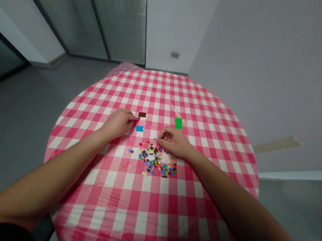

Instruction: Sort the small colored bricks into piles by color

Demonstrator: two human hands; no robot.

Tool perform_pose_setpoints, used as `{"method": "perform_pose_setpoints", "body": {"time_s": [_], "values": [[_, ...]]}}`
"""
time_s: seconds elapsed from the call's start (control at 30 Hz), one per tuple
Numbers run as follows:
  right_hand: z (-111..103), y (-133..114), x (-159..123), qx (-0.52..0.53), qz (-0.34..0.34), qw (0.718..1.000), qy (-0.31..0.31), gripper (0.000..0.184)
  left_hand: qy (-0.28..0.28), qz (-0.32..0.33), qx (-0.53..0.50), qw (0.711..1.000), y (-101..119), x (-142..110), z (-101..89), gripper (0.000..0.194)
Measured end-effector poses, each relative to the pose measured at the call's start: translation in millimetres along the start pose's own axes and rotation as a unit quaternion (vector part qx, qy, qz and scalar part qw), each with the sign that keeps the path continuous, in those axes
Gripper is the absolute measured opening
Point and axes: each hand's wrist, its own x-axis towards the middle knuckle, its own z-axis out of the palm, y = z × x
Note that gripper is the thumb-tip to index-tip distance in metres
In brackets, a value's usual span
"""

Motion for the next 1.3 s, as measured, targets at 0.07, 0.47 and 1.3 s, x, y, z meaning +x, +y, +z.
{"method": "perform_pose_setpoints", "body": {"time_s": [0.07, 0.47, 1.3], "values": [[-0.2, -0.4, 0.0, -0.005, -0.002, 1.000, -0.001, 0.015, 0.005, 0.000, -0.005, 1.000, 1.0, -0.8, -0.2, 0.036], [-0.8, 1.4, 0.6, -0.013, -0.010, 1.000, -0.005, 0.014, -0.001, 0.025, 0.030, 0.999, -1.1, -1.4, 2.0, 0.036], [0.3, 5.0, 0.7, -0.018, -0.023, 1.000, 0.000, 0.012, 0.007, 0.022, 0.011, 1.000, -6.6, -0.5, 4.4, 0.037]]}}
